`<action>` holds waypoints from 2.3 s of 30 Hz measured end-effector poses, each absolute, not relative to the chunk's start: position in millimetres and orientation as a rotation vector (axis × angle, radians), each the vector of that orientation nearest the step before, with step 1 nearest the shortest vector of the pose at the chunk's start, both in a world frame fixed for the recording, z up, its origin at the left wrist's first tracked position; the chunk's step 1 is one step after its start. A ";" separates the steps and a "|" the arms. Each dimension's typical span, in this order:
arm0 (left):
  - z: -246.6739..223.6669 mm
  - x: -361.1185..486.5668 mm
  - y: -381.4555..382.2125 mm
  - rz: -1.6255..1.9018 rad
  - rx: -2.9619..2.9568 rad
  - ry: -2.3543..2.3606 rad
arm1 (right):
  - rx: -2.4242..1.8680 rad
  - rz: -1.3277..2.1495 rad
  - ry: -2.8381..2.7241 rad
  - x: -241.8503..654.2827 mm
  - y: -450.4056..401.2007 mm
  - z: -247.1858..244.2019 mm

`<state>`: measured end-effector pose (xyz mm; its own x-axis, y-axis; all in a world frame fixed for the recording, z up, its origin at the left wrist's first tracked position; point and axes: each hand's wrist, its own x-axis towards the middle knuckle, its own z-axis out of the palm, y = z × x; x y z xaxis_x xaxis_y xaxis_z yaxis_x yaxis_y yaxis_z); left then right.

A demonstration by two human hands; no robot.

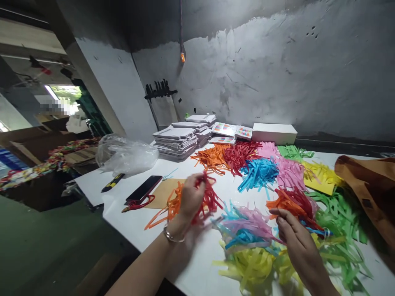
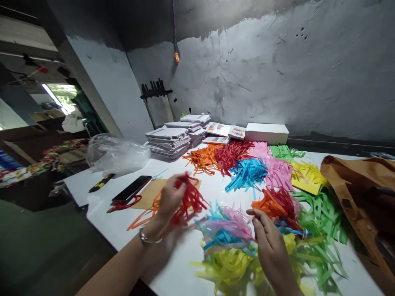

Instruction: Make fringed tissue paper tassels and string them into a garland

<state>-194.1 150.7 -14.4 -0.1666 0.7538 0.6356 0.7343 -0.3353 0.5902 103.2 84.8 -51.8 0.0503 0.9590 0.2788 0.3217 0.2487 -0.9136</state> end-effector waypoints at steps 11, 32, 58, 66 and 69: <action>-17.4 -131.1 102.1 1.059 2.043 0.998 | -1.035 0.885 -1.550 95.3 79.6 -39.7; -50.7 -104.2 100.4 1.356 1.422 1.023 | -1.204 0.760 -1.734 75.5 67.5 -37.5; -60.6 -103.7 94.4 1.569 1.873 0.907 | -1.297 0.908 -1.764 73.3 70.1 -38.5; -60.4 -106.6 93.6 1.566 2.361 0.707 | -0.995 1.556 -1.144 71.3 78.7 -47.0; -55.6 -108.9 95.9 1.598 2.503 0.639 | -0.955 1.595 -1.188 66.7 78.0 -47.7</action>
